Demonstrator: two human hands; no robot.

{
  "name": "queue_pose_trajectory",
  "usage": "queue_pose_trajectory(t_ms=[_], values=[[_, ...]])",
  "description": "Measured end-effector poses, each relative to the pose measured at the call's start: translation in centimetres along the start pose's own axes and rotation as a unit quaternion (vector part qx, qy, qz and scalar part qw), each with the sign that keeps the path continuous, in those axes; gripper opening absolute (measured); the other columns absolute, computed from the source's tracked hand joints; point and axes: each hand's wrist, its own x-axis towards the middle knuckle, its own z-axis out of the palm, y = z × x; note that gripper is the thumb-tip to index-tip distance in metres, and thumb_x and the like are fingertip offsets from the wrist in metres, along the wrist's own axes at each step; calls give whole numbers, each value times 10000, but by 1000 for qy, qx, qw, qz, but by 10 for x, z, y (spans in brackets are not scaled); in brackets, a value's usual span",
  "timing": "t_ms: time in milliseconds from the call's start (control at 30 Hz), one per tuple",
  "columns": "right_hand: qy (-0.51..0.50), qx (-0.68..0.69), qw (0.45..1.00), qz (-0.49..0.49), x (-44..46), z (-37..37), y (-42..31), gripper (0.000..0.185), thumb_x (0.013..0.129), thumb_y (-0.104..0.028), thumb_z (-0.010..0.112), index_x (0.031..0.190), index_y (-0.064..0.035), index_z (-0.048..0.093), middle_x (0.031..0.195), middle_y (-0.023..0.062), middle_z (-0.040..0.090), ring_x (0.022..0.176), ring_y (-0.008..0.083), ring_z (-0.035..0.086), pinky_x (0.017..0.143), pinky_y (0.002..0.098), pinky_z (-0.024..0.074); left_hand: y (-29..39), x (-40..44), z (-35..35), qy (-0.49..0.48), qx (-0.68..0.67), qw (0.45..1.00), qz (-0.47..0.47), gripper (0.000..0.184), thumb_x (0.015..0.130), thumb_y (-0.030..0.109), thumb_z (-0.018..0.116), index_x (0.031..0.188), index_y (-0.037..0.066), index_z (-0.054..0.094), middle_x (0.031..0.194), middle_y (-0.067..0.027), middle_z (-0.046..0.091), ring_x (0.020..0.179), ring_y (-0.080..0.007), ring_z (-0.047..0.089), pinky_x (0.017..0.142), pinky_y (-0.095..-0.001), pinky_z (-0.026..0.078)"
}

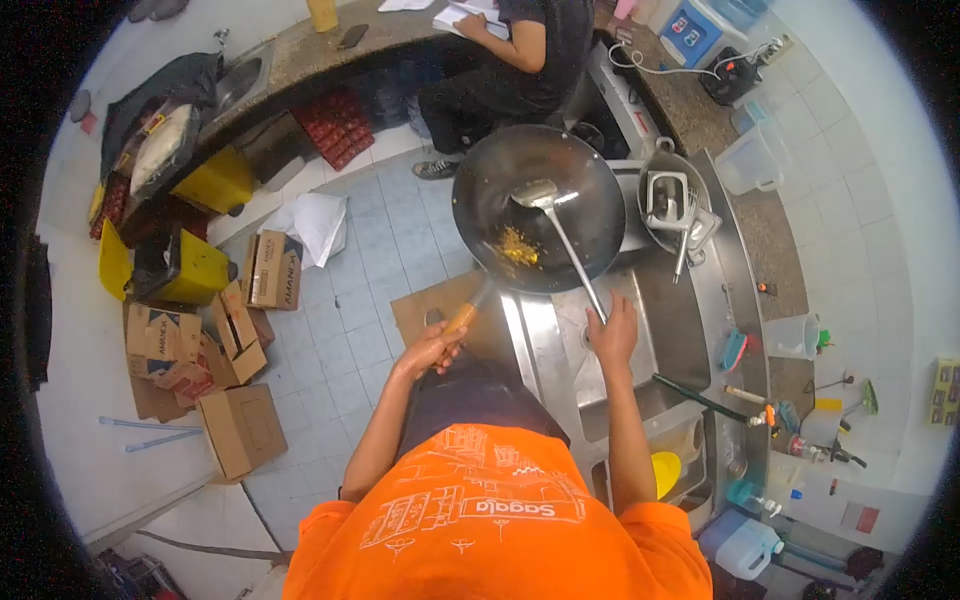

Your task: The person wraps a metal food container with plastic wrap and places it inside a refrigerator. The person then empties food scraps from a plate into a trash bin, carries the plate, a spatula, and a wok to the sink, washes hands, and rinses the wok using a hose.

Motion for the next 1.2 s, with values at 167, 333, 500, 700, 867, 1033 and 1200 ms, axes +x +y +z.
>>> queue_pose_trajectory(t_ms=[167, 333, 500, 700, 867, 1033, 1200], values=[[-53, 202, 967, -145, 29, 36, -64, 224, 831, -76, 621, 1043, -6, 637, 975, 172, 647, 931, 360, 608, 804, 424, 478, -4, 3, -1, -6, 0, 1000, -5, 364, 919, 414, 591, 1050, 95, 476, 680, 24, 486, 493, -56, 468, 374, -212, 349], [-146, 73, 979, -122, 78, 153, -73, 412, 846, -272, 620, 1189, -50, 574, 1116, 255, 590, 1047, 397, 579, 898, 445, 465, -1, -2, -1, 5, 8, 1000, -14, 386, 927, 398, 579, 1116, 75, 482, 730, 14, 508, 526, -59, 486, 405, -208, 380], [-180, 20, 983, -8, 104, 172, -104, 533, 842, -322, 628, 1317, -116, 502, 1155, 292, 558, 1087, 436, 551, 929, 464, 460, -6, -1, -7, 10, 3, 1000, -9, 405, 931, 398, 573, 1167, 79, 496, 714, 30, 508, 538, -53, 486, 417, -207, 390], [-185, 114, 972, -93, 102, 157, -111, 286, 815, -178, 669, 1077, -66, 678, 991, 201, 667, 930, 356, 647, 837, 424, 510, -7, 3, -15, 17, 10, 1000, -23, 398, 931, 393, 575, 1178, 92, 496, 705, 36, 500, 539, -53, 474, 423, -207, 375], [-179, 129, 968, -117, 103, 158, -104, 220, 806, -151, 676, 1015, -92, 708, 908, 187, 680, 873, 355, 661, 802, 413, 519, -8, 3, -16, 20, 9, 999, -25, 373, 930, 395, 577, 1147, 100, 507, 704, 39, 499, 535, -51, 463, 421, -203, 354], [-176, 123, 968, -132, 96, 156, -99, 180, 787, -158, 679, 954, -107, 725, 873, 188, 668, 819, 365, 653, 764, 425, 519, -11, 7, -15, 16, 2, 1000, -22, 369, 930, 400, 576, 1131, 97, 515, 698, 42, 496, 524, -51, 459, 412, -202, 340], [-186, 33, 974, -125, 102, 145, -107, 173, 774, -168, 683, 926, -100, 731, 867, 189, 665, 813, 367, 648, 767, 424, 521, -12, 8, -15, 16, -1, 1000, -21, 338, 930, 390, 575, 1107, 107, 519, 689, 43, 499, 513, -44, 456, 397, -198, 343]])
